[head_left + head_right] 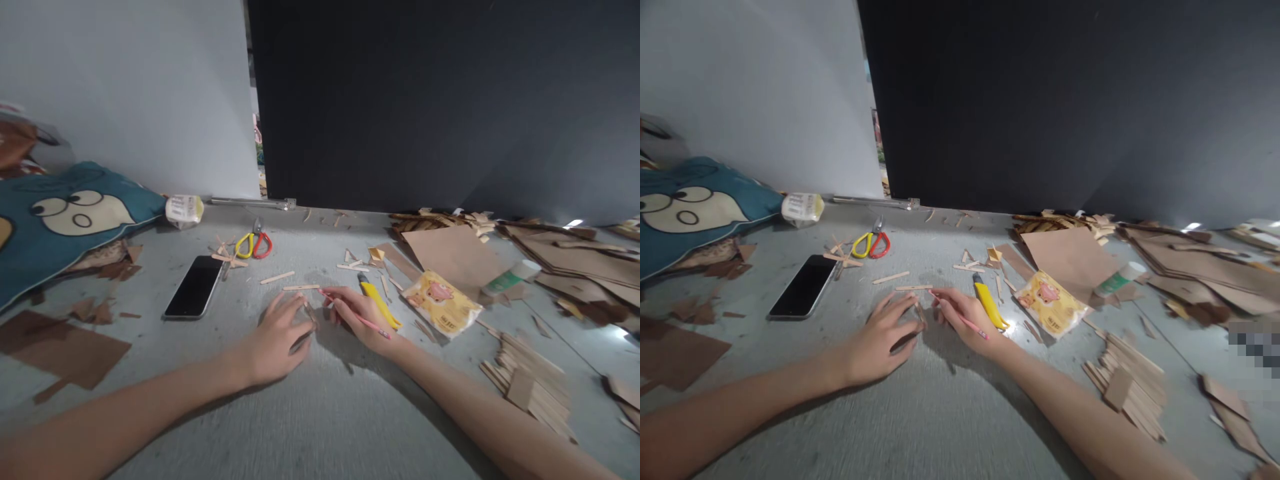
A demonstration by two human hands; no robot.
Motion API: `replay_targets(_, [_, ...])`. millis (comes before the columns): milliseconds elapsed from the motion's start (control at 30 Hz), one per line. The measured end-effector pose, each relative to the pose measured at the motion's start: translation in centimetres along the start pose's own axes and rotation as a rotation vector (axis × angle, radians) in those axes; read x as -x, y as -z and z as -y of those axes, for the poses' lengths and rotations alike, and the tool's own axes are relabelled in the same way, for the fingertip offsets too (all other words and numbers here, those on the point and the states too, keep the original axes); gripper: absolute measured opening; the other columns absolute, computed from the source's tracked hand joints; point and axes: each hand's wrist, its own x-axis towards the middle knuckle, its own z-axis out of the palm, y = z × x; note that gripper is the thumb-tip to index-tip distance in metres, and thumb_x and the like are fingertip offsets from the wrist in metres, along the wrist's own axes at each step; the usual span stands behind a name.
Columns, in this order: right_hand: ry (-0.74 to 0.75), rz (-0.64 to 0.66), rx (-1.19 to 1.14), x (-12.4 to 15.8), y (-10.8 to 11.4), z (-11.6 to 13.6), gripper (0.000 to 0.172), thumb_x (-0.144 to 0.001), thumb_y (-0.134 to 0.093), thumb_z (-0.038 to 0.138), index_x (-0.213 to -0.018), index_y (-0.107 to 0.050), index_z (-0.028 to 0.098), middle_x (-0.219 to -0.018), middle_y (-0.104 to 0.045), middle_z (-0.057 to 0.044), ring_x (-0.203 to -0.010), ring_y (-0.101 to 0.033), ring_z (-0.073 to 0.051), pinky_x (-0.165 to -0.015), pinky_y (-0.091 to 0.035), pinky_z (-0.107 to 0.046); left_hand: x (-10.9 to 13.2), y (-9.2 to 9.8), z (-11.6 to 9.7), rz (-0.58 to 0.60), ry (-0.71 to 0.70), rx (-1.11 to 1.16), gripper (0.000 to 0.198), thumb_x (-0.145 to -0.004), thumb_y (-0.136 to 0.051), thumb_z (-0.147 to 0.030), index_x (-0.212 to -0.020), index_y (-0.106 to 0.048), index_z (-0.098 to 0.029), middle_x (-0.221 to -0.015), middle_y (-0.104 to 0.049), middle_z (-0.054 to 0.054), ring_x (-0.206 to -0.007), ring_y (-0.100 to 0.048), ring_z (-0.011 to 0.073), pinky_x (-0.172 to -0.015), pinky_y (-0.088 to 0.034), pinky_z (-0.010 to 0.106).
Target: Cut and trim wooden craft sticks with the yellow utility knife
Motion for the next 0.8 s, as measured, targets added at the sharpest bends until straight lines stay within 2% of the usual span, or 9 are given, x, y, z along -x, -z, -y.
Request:
replay_targets(100, [0.013, 0.01, -0.008, -0.1, 0.1, 0.1, 0.046, -0.109, -0.046, 0.054, -0.127, -0.069, 0.018, -0.097, -0.076, -0.01, -0.072, -0.068, -0.015, -0.067, -0.054, -0.029, -0.6, 0.2, 0.7, -0.02, -0.008, 0.092, 0.018, -0.097, -0.061, -0.023, -0.103, -0.078, -0.025, -0.141, -0.07, 0.01, -0.146, -0.055, 0.0319, -0.127, -0.035, 0.062])
replay_targets(200, [0.024, 0.028, 0.003, -0.1, 0.2, 0.4, 0.044, -0.107, -0.053, 0.053, -0.123, -0.072, 0.018, -0.083, -0.075, -0.006, -0.072, -0.068, -0.017, -0.066, -0.053, -0.028, -0.8, 0.1, 0.9, -0.076, 0.029, 0.218, 0.016, -0.097, -0.064, -0.026, -0.083, -0.073, -0.023, -0.124, -0.079, 0.008, -0.14, -0.06, 0.0297, -0.124, -0.043, 0.056])
replay_targets(267, [0.019, 0.028, 0.015, -0.1, 0.2, 0.5, 0.04, -0.104, -0.057, 0.052, -0.118, -0.074, 0.019, -0.077, -0.073, -0.005, -0.07, -0.067, -0.016, -0.064, -0.052, -0.028, -0.7, 0.0, 0.9, -0.101, 0.054, 0.276, 0.017, -0.094, -0.069, -0.029, -0.079, -0.068, -0.023, -0.119, -0.08, 0.008, -0.138, -0.062, 0.0288, -0.122, -0.045, 0.052])
replay_targets(367, [-0.013, 0.026, 0.02, 0.0, 0.0, 0.3, 0.038, -0.101, -0.061, 0.054, -0.107, -0.075, 0.019, -0.072, -0.072, -0.004, -0.063, -0.064, -0.015, -0.058, -0.049, -0.027, -0.6, -0.1, 0.9, -0.094, 0.085, 0.28, 0.012, -0.089, -0.078, -0.033, -0.09, -0.07, -0.024, -0.118, -0.08, 0.007, -0.137, -0.063, 0.0293, -0.123, -0.044, 0.053])
replay_targets(533, [-0.059, 0.043, -0.004, 0.1, -0.2, -0.2, 0.043, -0.096, -0.064, 0.063, -0.089, -0.07, 0.021, -0.063, -0.067, -0.001, -0.054, -0.059, -0.013, -0.051, -0.044, -0.025, -0.8, 0.1, 0.9, -0.1, 0.152, 0.25, 0.037, -0.086, -0.079, -0.034, -0.122, -0.072, -0.026, -0.134, -0.074, 0.01, -0.134, -0.065, 0.0295, -0.118, -0.049, 0.052])
replay_targets(700, [-0.034, 0.109, -0.02, 0.7, -0.2, 0.3, 0.044, -0.096, -0.065, 0.063, -0.08, -0.063, 0.022, -0.063, -0.067, -0.002, -0.055, -0.058, -0.012, -0.051, -0.044, -0.023, -0.7, 0.1, 0.9, -0.054, 0.177, 0.253, 0.047, -0.087, -0.08, -0.039, -0.13, -0.07, -0.024, -0.143, -0.069, 0.013, -0.138, -0.062, 0.0309, -0.118, -0.05, 0.051])
replay_targets(800, [-0.005, 0.16, -0.032, 0.9, -0.3, 0.5, 0.043, -0.097, -0.065, 0.06, -0.079, -0.063, 0.021, -0.064, -0.069, -0.003, -0.054, -0.058, -0.012, -0.051, -0.043, -0.022, -0.5, -0.2, 1.0, -0.049, 0.181, 0.227, 0.052, -0.086, -0.083, -0.045, -0.131, -0.069, -0.024, -0.144, -0.069, 0.012, -0.141, -0.06, 0.0318, -0.121, -0.047, 0.052])
